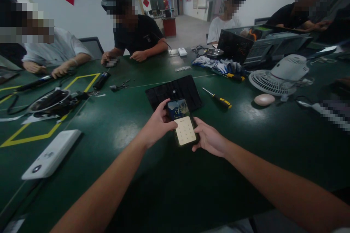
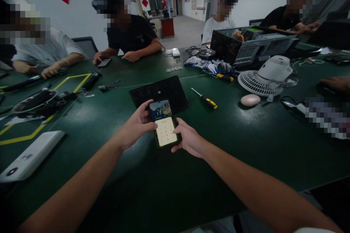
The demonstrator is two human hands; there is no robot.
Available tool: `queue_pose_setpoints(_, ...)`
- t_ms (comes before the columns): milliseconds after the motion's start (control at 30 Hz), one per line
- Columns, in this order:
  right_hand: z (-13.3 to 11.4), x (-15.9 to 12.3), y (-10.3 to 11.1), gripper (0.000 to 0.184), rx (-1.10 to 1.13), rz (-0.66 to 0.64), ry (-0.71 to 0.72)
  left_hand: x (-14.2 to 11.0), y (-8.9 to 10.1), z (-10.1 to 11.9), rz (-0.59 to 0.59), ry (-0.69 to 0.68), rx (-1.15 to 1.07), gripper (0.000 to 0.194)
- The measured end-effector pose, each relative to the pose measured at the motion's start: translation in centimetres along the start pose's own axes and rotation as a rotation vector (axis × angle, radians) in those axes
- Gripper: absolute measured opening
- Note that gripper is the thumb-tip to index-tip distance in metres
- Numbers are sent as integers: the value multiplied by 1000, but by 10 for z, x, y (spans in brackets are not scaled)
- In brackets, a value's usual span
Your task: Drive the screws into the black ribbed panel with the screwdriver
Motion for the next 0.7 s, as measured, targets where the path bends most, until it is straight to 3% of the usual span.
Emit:
queue_pose_setpoints(133, 3, 1, 5, 69, -53, 28, -7, 2, 1, 0, -31, -13, 55, 117)
queue_pose_setpoints(300, 6, 4, 5, 63, -91, 53, 4, 1, 1, 2, -38, -29, 97, 119)
queue_pose_setpoints(700, 1, 0, -3, 70, -79, 21, 32, 0, -3, -1, 39, -78, 151, 119)
Point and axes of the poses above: each hand's wrist, its own x-axis towards the middle knuckle, its own y-axis out of the back of the hand, z = x × y, the point moved 3 cm from there along x, towards the middle knuckle, and after that the axes turned 12 degrees about -z, right-handed, at the moved point
